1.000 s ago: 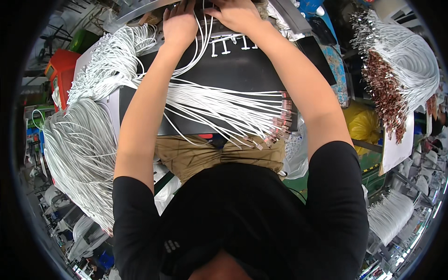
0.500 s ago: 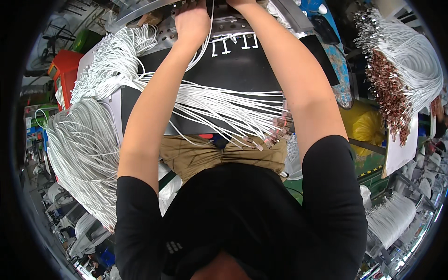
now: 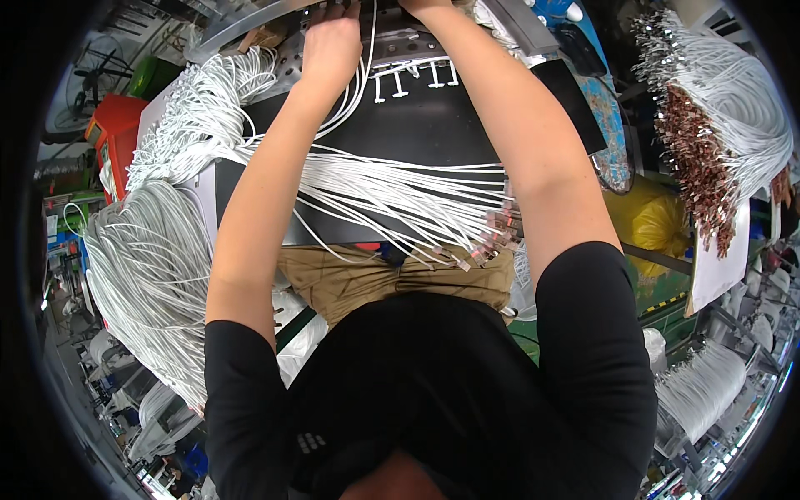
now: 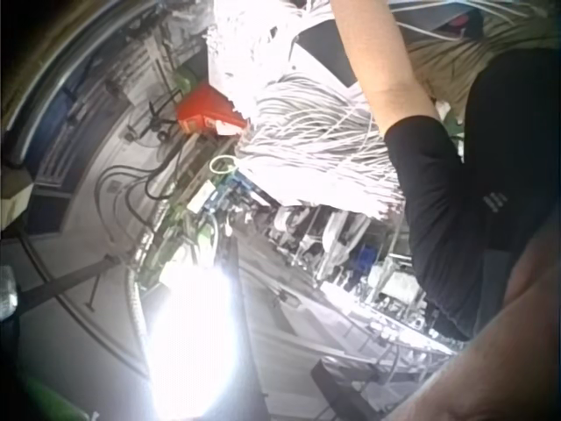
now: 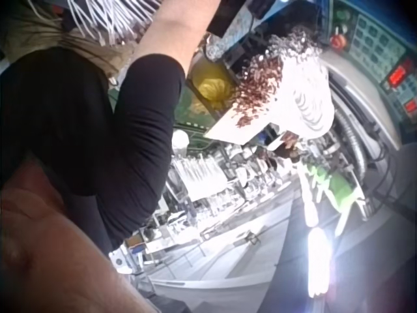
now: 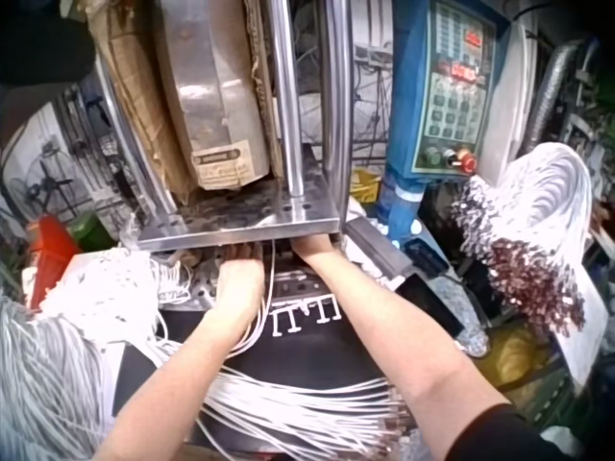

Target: Assembling wiring harnesses by placing bundles of wires into a specialized machine for processing.

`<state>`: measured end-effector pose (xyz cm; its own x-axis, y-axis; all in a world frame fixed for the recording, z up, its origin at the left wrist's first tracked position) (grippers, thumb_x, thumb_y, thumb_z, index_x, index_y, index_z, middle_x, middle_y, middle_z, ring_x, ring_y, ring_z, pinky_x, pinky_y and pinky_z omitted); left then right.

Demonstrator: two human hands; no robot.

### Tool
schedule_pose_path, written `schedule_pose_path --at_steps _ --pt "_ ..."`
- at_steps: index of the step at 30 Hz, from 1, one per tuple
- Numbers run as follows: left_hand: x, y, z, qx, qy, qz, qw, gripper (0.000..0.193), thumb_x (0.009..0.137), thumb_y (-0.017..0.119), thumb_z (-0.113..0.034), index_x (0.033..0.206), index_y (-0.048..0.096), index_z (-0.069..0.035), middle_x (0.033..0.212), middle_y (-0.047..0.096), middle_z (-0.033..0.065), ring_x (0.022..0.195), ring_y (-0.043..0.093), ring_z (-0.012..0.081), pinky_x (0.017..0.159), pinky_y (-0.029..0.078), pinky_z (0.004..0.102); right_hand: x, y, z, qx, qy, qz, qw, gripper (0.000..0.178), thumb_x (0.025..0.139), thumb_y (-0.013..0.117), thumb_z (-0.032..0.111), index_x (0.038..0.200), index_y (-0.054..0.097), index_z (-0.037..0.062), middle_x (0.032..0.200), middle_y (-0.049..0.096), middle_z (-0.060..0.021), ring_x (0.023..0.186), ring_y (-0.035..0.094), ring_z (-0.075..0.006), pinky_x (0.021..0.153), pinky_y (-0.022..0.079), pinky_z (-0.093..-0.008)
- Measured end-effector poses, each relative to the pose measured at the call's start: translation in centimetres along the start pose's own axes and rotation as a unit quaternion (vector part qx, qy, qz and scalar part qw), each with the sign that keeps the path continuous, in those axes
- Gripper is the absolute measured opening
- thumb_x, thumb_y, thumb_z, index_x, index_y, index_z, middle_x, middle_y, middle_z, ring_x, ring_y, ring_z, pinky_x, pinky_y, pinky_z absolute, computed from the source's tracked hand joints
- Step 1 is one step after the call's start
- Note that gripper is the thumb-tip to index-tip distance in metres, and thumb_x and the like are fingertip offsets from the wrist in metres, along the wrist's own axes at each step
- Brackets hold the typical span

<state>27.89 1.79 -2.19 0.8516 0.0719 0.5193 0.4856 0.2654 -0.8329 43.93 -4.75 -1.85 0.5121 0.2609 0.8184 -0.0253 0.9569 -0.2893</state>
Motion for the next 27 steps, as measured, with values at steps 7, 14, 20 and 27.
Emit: schedule_pose_path --at_steps 7,14,20,27 --pt "0.8 0.6 1.4 -0.039 0.010 -0.095 0.995 0.038 0.086 0.051 -0.006 0.121 0.063 0.005 0.127 0.061 0.0269 0.125 0.053 0.0397 0.110 0.039 0.0482 0.2 0.0 1.2 -0.007 -0.004 0.007 1.000 0.025 0.095 0.060 0.017 0.111 0.064 -0.0016 0.108 0.065 -0.0212 0.103 0.061 -0.0347 0.090 0.050 -0.0429" --pt "1.7 3.1 1.6 -0.094 -0.035 -0.001 0.995 0.040 0.088 0.049 -0.006 0.124 0.060 0.005 0.128 0.059 0.0282 0.123 0.054 0.0421 0.110 0.039 0.0491 0.1 0.0 1.0 0.000 0.014 -0.007 1.000 0.027 0.096 0.059 0.017 0.114 0.063 -0.0016 0.111 0.064 -0.0223 0.106 0.060 -0.0350 0.092 0.049 -0.0430" --pt "1.4 0.2 1.4 -0.143 -0.040 -0.123 0.981 0.038 0.088 0.050 -0.008 0.122 0.063 0.003 0.127 0.060 0.0277 0.121 0.055 0.0420 0.109 0.039 0.0497 -0.7 0.7 2.3 -0.109 -0.015 0.108 0.988 0.035 0.097 0.057 0.022 0.123 0.061 -0.0012 0.124 0.061 -0.0254 0.119 0.057 -0.0374 0.102 0.044 -0.0448" --pt "-2.2 -4.6 3.7 -0.073 -0.044 -0.132 0.988 0.041 0.085 0.062 -0.012 0.124 0.063 0.000 0.117 0.064 0.0217 0.113 0.059 0.0392 0.103 0.045 0.0466 -4.7 0.0 14.6 -0.198 -0.124 0.237 0.943 0.051 0.097 0.053 0.041 0.128 0.061 0.0006 0.128 0.060 -0.0250 0.123 0.056 -0.0381 0.107 0.039 -0.0507"
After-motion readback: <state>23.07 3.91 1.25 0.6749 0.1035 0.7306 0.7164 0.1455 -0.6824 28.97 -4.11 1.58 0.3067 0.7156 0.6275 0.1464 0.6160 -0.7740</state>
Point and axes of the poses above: each hand's wrist, its own x-axis towards the middle knuckle, its own y-axis out of the palm, z = x × y, the point moved 10 cm from there along x, towards the middle knuckle
